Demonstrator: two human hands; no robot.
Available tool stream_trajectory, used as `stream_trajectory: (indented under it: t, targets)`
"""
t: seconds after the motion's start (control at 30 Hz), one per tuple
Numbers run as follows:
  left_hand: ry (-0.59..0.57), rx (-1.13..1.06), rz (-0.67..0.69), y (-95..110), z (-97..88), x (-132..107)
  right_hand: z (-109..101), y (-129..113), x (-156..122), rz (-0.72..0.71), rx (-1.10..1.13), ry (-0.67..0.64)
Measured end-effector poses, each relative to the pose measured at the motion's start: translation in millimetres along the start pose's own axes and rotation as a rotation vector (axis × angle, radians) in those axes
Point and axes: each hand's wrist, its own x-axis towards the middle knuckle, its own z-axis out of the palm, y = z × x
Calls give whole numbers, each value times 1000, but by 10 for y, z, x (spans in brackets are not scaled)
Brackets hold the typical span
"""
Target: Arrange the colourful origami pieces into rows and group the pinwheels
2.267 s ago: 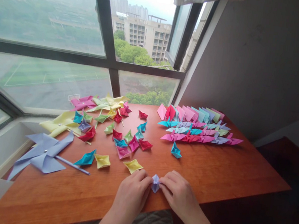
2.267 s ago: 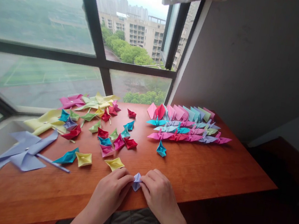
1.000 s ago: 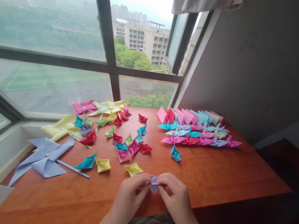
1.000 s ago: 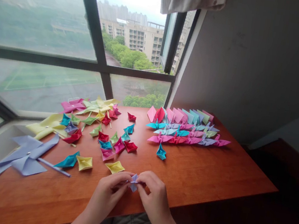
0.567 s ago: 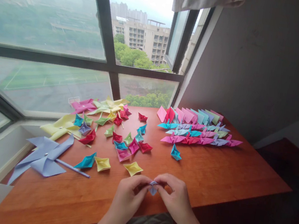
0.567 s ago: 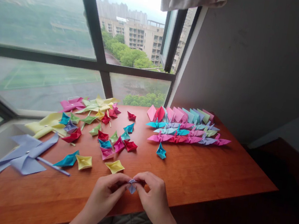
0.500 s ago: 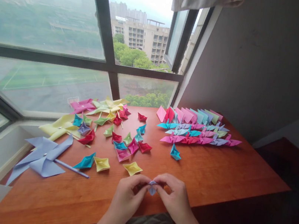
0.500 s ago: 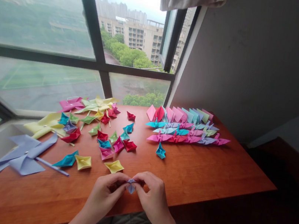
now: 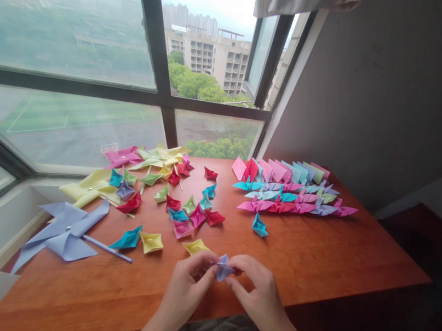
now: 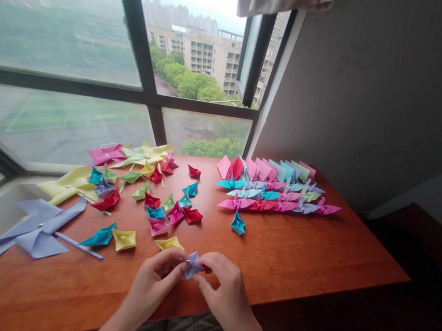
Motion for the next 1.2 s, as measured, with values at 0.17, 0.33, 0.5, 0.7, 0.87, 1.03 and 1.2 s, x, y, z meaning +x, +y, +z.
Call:
stream_trajectory:
  t: [0.17, 0.33, 0.5, 0.7, 0.87, 1.03, 1.2]
  targets:
    - [-23, -44, -12, 15, -11, -18, 11, -25, 2, -34, -33, 37]
    - [-49, 30, 121, 27, -22, -35, 26, -28, -14, -20, -68, 107]
    - [50, 90, 177, -18, -17, -37, 75, 22, -41, -6, -75, 144]
    - [-16, 214, 245, 24, -36, -14, 87, -8, -30, 49, 11, 60]
    - [-62, 320, 280, 66, -15, -42, 84, -62, -60, 147, -32, 29]
    - [-39, 383, 281, 62, 19, -50, 116, -61, -71, 183, -74, 7]
    - [13, 373, 327, 37, 33, -28, 86, 35, -55, 138, -105, 52]
